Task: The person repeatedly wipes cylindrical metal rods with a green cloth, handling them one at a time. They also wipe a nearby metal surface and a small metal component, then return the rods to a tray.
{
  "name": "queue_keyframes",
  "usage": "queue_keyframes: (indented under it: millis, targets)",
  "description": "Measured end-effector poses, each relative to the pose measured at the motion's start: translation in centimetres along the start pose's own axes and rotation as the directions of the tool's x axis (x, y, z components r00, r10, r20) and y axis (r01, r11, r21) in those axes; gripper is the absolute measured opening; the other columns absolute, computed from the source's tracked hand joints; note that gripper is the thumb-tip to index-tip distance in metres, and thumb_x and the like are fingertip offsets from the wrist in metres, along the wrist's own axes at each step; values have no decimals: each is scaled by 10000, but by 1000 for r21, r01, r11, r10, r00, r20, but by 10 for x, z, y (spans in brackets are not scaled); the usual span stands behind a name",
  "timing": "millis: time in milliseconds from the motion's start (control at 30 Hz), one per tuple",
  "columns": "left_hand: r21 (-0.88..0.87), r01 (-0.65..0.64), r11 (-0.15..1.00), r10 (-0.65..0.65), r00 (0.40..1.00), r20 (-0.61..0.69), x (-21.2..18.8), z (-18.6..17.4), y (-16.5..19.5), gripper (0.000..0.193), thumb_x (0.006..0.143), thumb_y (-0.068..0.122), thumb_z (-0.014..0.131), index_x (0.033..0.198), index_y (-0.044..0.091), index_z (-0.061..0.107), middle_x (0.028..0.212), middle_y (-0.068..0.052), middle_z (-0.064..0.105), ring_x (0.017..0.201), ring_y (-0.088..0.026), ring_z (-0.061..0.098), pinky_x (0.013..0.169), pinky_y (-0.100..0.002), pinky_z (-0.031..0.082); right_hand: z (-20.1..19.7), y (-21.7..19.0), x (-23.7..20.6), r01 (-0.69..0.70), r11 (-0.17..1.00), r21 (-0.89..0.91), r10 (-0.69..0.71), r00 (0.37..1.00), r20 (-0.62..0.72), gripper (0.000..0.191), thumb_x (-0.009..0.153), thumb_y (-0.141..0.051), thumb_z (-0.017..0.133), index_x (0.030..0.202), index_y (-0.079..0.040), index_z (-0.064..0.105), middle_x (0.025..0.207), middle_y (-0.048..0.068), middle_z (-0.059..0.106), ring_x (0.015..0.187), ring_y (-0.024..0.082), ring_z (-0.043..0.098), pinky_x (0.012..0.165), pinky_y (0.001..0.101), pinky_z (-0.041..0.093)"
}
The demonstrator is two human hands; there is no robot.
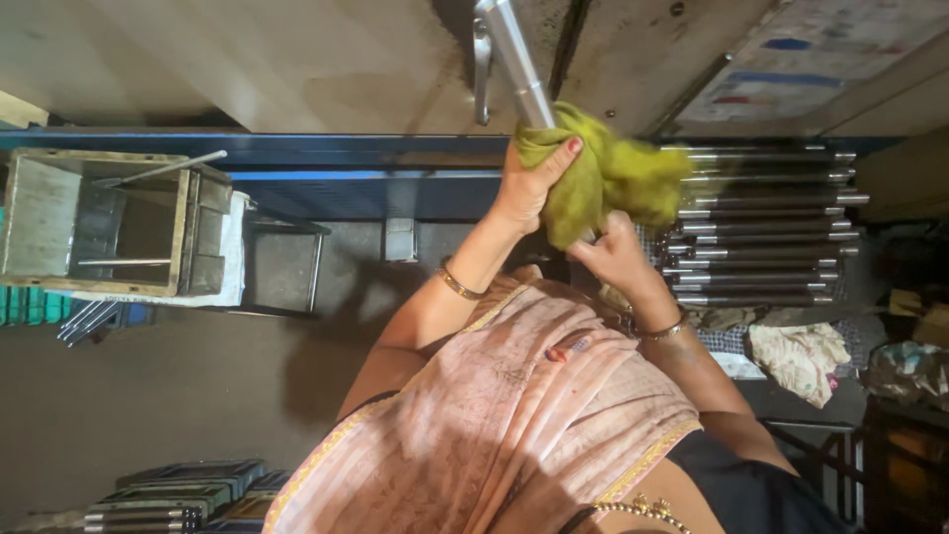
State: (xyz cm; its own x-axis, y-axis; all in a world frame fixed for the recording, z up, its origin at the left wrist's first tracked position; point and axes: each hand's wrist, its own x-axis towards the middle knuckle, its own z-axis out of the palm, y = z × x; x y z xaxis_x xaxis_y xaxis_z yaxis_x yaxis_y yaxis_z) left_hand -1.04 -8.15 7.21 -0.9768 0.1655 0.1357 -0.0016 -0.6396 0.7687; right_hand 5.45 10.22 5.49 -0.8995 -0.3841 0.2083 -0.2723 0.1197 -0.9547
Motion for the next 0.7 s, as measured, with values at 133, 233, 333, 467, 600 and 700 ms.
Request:
queue_keyframes:
  millis: [133,233,333,467,600,700]
  targets:
    - [107,-101,989,103,995,-13,-13,19,23,237,926,120,797,1107,22,678,962,-19,727,860,-127,680,809,-306,572,-38,-16,-2,56,956,-288,-71,997,-41,512,952,-64,749,1432,-22,579,1316,154,684,1231,200,637,1054,346,511]
    - [447,-223,866,172,973,152,-20,29,36,219,911,121,800,1058,29,666,965,-19,733,881,-114,692,840,-296,577,-62,-46,0,-295,941,-165,215,898,-383,333,1037,-244,776,1246,14,755,1093,179,789,913,197,671,837,330,540]
    - [558,-181,810,-14,945,326,-30,44,36,200,879,129,789,1022,48,674,932,-47,753,836,-131,703,790,-304,588,-56,-84,0,250,962,113,-171,869,-464,563,978,-401,816,1342,-27,605,1259,106,708,1092,184,662,1013,326,522]
    - [694,-375,615,-46,861,507,-40,65,23,280,804,181,829,1005,63,674,879,-106,722,774,-242,709,716,-347,573,-30,-119,16,370,914,163,-288,879,-380,573,893,-546,817,1134,-76,595,1138,104,691,1183,255,648,1204,431,391]
    - [672,-364,645,-85,840,536,-41,73,11,286,807,211,820,1020,80,680,886,-96,736,787,-257,744,717,-355,585,-23,-131,21,410,893,184,-293,841,-454,482,923,-532,819,946,-132,552,922,123,741,1031,305,748,1216,478,362]
    - [623,-385,681,-85,803,590,-38,67,3,363,799,228,823,1073,61,653,933,-122,722,815,-287,735,734,-369,583,-35,-135,14,457,876,156,-336,809,-483,492,917,-536,814,948,-123,550,854,116,733,973,307,759,1208,478,355]
